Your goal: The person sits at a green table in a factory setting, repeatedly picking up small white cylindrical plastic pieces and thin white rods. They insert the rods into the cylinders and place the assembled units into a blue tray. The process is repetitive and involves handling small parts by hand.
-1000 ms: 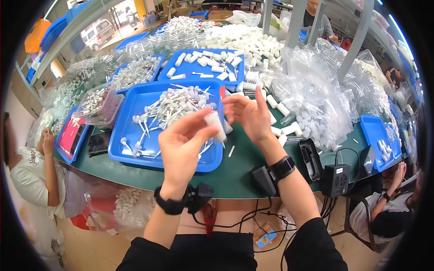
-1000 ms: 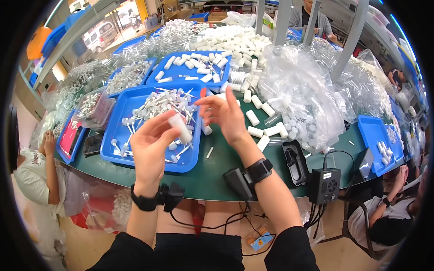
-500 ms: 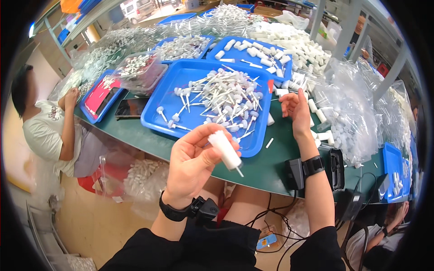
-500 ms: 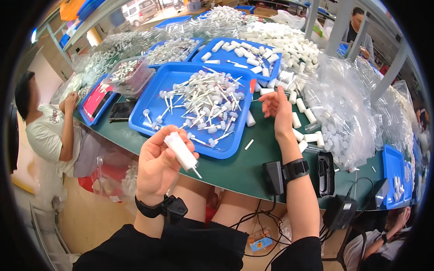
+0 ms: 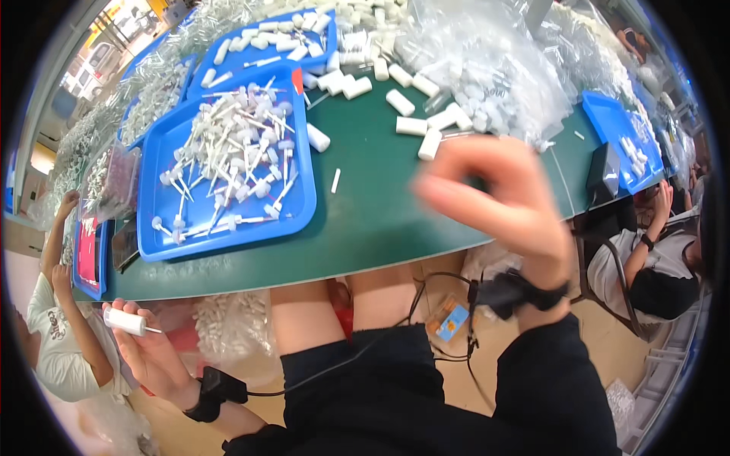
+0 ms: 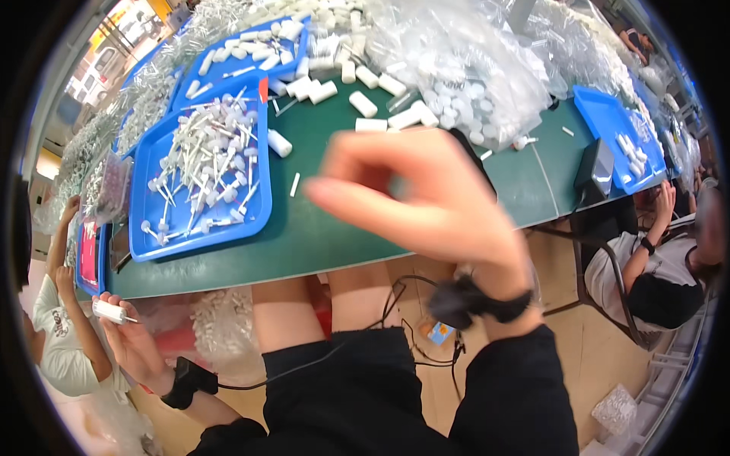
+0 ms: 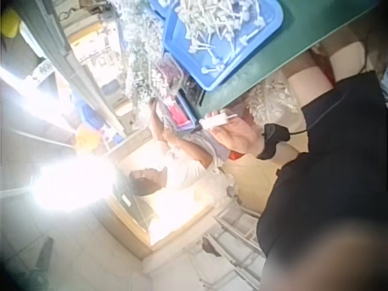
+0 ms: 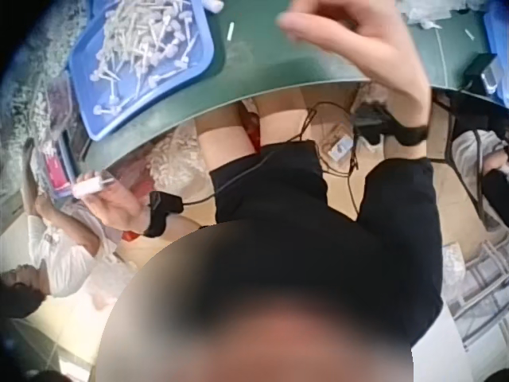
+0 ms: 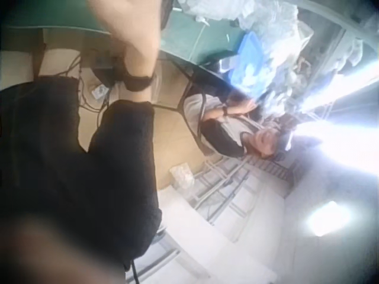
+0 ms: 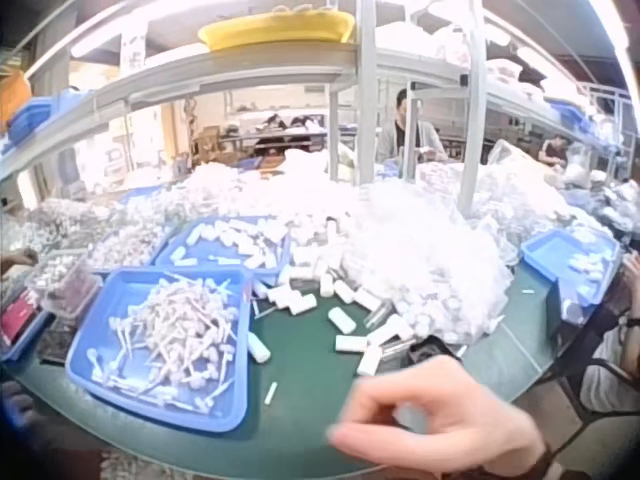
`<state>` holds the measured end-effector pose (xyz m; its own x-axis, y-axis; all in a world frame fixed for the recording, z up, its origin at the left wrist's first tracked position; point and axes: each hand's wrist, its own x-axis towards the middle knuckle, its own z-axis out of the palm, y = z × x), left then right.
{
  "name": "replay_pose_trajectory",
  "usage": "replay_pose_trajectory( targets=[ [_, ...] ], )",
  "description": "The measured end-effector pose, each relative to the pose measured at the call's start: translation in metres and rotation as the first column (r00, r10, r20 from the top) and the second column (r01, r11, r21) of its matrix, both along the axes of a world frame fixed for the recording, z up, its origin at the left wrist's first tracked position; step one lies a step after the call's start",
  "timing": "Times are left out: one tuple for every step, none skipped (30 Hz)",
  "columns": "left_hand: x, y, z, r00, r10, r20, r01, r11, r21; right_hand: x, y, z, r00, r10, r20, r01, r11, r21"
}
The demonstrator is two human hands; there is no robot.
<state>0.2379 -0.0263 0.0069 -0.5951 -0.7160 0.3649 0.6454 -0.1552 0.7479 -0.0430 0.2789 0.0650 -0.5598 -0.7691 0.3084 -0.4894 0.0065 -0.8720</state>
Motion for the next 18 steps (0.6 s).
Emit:
replay_pose_trajectory(
  targets=[
    [0.006, -0.015, -0.008, 0.997, -0.075, -0.004, 0.075, 0.997, 0.036, 0.001, 0.034, 0.01, 0.972, 0.145, 0.183, -0.148, 0.989, 0.001],
    [0.017, -0.022, -0.011, 0.99, -0.142, 0.005, 0.141, 0.988, 0.064, -0.003, 0.074, -0.001, 0.846, 0.366, 0.388, -0.365, 0.928, -0.079],
    [0.024, -0.023, -0.016, 0.994, -0.098, 0.038, 0.09, 0.981, 0.169, -0.009, 0.103, -0.007, 0.75, 0.442, 0.492, -0.535, 0.842, 0.06],
    [0.03, -0.031, -0.032, 0.989, -0.097, 0.11, 0.07, 0.971, 0.227, -0.014, 0.129, -0.015, 0.645, 0.476, 0.598, -0.685, 0.707, 0.177],
    [0.047, -0.039, -0.044, 0.979, -0.076, 0.189, 0.022, 0.962, 0.271, -0.014, 0.154, -0.033, 0.624, 0.194, 0.757, -0.606, 0.732, 0.312],
    [0.062, -0.046, -0.06, 0.961, -0.065, 0.268, -0.024, 0.948, 0.317, -0.006, 0.179, -0.063, 0.545, -0.12, 0.83, -0.541, 0.705, 0.458],
    [0.073, -0.051, -0.08, 0.934, -0.092, 0.344, -0.053, 0.919, 0.39, -0.001, 0.2, -0.098, 0.542, -0.336, 0.771, -0.51, 0.597, 0.619],
    [0.083, -0.055, -0.1, 0.903, -0.118, 0.414, -0.092, 0.887, 0.452, 0.006, 0.219, -0.141, 0.534, -0.522, 0.665, -0.485, 0.455, 0.747],
    [0.091, -0.055, -0.12, 0.842, -0.125, 0.526, -0.164, 0.868, 0.468, 0.018, 0.24, -0.187, 0.534, -0.661, 0.527, -0.386, 0.364, 0.848],
    [0.1, -0.058, -0.142, 0.813, -0.132, 0.567, -0.227, 0.825, 0.517, 0.028, 0.254, -0.23, 0.519, -0.771, 0.369, -0.282, 0.253, 0.925],
    [0.108, -0.063, -0.165, 0.782, -0.137, 0.608, -0.296, 0.777, 0.555, 0.038, 0.26, -0.267, 0.504, -0.823, 0.264, -0.218, 0.174, 0.96],
    [0.118, -0.069, -0.187, 0.745, -0.158, 0.648, -0.346, 0.739, 0.578, 0.048, 0.262, -0.297, 0.483, -0.861, 0.159, -0.163, 0.09, 0.983],
    [0.129, -0.075, -0.208, 0.707, -0.174, 0.686, -0.403, 0.698, 0.592, 0.057, 0.256, -0.32, 0.406, -0.897, 0.175, -0.174, 0.112, 0.978],
    [0.139, -0.079, -0.228, 0.676, -0.157, 0.72, -0.42, 0.721, 0.551, 0.066, 0.248, -0.34, 0.323, -0.928, 0.189, -0.185, 0.134, 0.974],
    [0.143, -0.081, -0.242, 0.671, -0.158, 0.724, -0.48, 0.653, 0.586, 0.072, 0.238, -0.358, 0.237, -0.95, 0.203, -0.197, 0.158, 0.968],
    [0.139, -0.079, -0.248, 0.629, -0.15, 0.763, -0.556, 0.6, 0.576, 0.078, 0.224, -0.364, 0.189, -0.954, 0.233, -0.16, 0.204, 0.966],
    [0.137, -0.077, -0.253, 0.625, -0.15, 0.766, -0.586, 0.559, 0.587, 0.082, 0.211, -0.369, 0.187, -0.941, 0.281, -0.187, 0.247, 0.951],
    [0.14, -0.076, -0.257, 0.624, -0.145, 0.768, -0.616, 0.514, 0.598, 0.082, 0.196, -0.367, 0.187, -0.925, 0.329, -0.215, 0.289, 0.933]
  ],
)
